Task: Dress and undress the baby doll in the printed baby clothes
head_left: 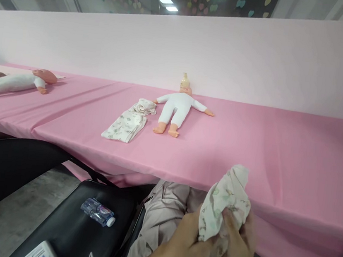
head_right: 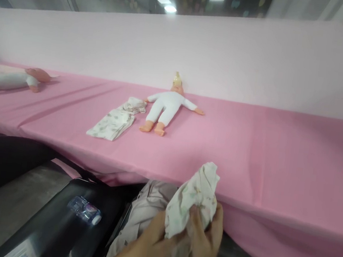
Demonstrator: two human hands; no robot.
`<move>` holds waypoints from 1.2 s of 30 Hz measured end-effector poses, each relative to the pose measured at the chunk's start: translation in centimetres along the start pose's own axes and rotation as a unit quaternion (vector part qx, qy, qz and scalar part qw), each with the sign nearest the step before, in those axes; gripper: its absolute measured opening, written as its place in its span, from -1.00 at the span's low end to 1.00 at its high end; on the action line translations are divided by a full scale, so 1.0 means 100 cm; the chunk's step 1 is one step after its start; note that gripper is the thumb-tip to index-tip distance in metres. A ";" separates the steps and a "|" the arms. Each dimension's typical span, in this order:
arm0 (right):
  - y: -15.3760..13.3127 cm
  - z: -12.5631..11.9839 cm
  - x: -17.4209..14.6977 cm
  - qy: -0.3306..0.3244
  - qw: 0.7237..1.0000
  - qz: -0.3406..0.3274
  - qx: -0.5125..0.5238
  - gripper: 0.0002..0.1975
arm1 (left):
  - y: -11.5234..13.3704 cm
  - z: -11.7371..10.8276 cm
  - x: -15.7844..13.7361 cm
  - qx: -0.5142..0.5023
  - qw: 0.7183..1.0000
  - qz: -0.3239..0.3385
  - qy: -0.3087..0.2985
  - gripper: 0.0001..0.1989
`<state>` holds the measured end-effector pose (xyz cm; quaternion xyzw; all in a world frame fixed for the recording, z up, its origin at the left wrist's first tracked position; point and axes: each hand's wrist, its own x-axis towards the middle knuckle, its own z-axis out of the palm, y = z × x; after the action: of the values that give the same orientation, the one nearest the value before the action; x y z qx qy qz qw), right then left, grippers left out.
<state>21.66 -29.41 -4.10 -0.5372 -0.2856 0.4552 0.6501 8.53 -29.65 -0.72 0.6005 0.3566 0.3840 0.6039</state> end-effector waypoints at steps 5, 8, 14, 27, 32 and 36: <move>-0.021 -0.002 0.022 -0.142 0.979 0.144 0.015 -0.59 | -0.015 -0.003 0.001 -0.083 0.994 -0.004 0.065 -0.56; -0.023 -0.001 0.026 -0.128 0.987 0.096 0.021 -0.69 | -0.025 0.005 0.003 -0.121 0.985 -0.029 0.119 -0.49; -0.011 -0.011 0.015 -0.215 0.950 -0.193 -0.117 -0.87 | -0.024 -0.002 0.009 -0.208 0.959 -0.110 0.160 -0.72; 0.028 -0.002 -0.001 -0.229 0.703 -0.602 -0.300 -0.82 | -0.021 -0.029 -0.001 -0.372 0.895 -0.088 0.230 -0.63; 0.023 0.006 0.001 -0.249 0.691 -0.595 -0.326 -0.77 | -0.014 -0.014 -0.010 -0.358 0.898 -0.110 0.232 -0.53; 0.032 0.011 -0.009 -0.233 0.686 -0.619 -0.304 -0.71 | 0.002 -0.050 0.009 -0.293 0.900 -0.059 0.318 -0.57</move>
<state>19.41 -29.69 -6.79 -0.2829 -0.8184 -0.0518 0.4976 4.46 -26.63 -0.58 0.2206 0.4361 0.6051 0.6285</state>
